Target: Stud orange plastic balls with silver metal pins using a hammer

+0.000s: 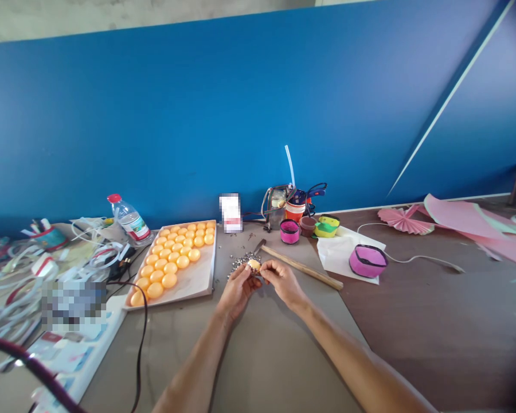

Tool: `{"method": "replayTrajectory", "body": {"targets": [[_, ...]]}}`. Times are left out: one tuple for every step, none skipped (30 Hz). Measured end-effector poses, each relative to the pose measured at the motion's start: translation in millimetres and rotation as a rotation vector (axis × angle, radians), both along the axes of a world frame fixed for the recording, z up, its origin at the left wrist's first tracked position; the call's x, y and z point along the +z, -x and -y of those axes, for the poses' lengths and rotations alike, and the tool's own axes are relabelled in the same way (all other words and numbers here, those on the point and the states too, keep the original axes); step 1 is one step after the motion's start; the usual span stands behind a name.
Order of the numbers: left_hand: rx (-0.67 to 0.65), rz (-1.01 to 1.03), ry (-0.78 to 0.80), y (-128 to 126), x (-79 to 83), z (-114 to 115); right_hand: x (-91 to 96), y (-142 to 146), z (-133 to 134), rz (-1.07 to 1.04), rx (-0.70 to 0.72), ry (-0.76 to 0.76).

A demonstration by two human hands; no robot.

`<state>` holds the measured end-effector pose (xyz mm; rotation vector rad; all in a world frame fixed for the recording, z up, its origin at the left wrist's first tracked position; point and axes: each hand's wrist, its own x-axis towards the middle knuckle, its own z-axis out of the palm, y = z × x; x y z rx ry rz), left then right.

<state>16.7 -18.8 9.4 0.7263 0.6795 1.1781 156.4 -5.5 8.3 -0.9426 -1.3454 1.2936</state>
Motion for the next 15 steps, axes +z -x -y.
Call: {"method": "replayTrajectory", "body": {"targets": [[0.003, -0.003, -0.003, -0.3, 0.4, 0.3, -0.3, 0.0, -0.1, 0.000, 0.002, 0.000], [0.005, -0.007, -0.006, -0.6, 0.9, 0.6, -0.4, -0.1, -0.1, -0.001, 0.004, -0.001], [0.010, -0.011, -0.010, -0.9, 1.5, 0.9, -0.6, -0.1, -0.1, 0.001, 0.005, -0.002], [0.013, -0.017, -0.015, -1.3, 2.1, 1.2, -0.7, -0.2, -0.1, 0.003, 0.008, -0.003], [0.015, -0.022, -0.021, -1.7, 2.7, 1.6, -0.8, -0.3, -0.2, 0.006, 0.011, -0.003], [0.017, -0.028, -0.027, -2.2, 3.2, 1.9, -0.9, -0.4, -0.3, 0.008, 0.013, -0.001], [0.017, -0.034, -0.032, -2.6, 3.6, 2.3, -1.0, -0.5, -0.4, 0.011, 0.014, 0.001], [0.018, -0.040, -0.039, -3.1, 3.9, 2.6, -1.1, -0.6, -0.6, 0.011, 0.014, 0.004], [0.018, -0.045, -0.047, -3.5, 4.0, 3.0, -1.1, -0.6, -0.8, 0.010, 0.014, 0.010], [0.018, -0.051, -0.057, -3.9, 4.1, 3.4, -1.0, -0.6, -0.9, 0.005, 0.014, 0.019], [0.020, -0.058, -0.067, -4.3, 4.2, 3.8, -0.8, -0.5, -0.9, -0.001, 0.016, 0.028], [0.023, -0.066, -0.078, -4.6, 4.3, 4.2, -0.6, -0.3, -0.9, -0.010, 0.017, 0.037], [0.027, -0.075, -0.087, -4.8, 4.3, 4.6, -0.3, -0.1, -0.7, -0.021, 0.019, 0.043], [0.032, -0.083, -0.093, -5.0, 4.3, 4.9, 0.0, 0.2, -0.4, -0.032, 0.020, 0.049], [0.037, -0.093, -0.097, -5.1, 4.3, 5.2, 0.2, 0.5, 0.0, -0.042, 0.023, 0.055]]}}
